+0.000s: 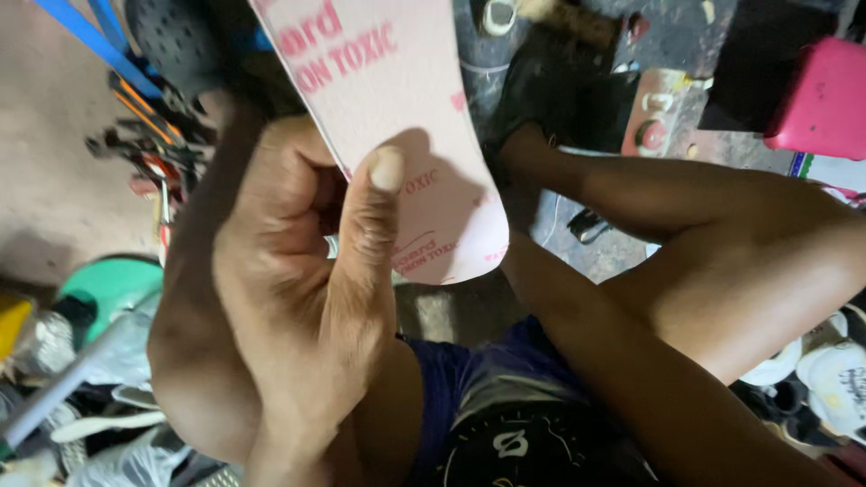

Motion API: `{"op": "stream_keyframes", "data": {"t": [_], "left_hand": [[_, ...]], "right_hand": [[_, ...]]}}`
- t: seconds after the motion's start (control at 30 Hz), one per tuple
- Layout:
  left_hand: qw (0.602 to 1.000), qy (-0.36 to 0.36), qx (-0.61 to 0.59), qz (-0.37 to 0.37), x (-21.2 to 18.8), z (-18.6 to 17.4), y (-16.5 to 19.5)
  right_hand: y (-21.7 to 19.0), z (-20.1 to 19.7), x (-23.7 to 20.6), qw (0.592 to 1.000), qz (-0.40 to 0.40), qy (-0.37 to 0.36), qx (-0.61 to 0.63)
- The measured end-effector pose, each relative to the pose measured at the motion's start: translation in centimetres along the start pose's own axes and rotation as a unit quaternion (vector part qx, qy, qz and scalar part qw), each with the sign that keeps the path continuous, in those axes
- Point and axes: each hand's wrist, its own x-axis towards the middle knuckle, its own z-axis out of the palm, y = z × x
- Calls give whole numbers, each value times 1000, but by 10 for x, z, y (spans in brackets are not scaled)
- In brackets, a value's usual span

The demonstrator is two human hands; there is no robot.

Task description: The person sits in a shoe repair workshop and cuts a pink insole board with scissors, trimming it to shape. They peel the printed backing layer off the insole, hold it against a shoe sole to compare, mark the edge with a pen, and continue trimming the edges with scissors.

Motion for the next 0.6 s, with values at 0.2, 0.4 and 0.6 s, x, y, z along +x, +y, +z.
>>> {"op": "stream_keyframes", "data": {"t": [0.2,0.4,0.6], "left_hand": [[997,-15,-72,-12,12,12,-14],[990,-60,-105,70,21,17,-36],[988,-56,-121,77,21,28,-51]], "right_hand": [[4,-16,-21,996,20,-21,87],[5,-36,-36,982,22,-33,187],[6,-44,-82,966,32,-36,255]]}}
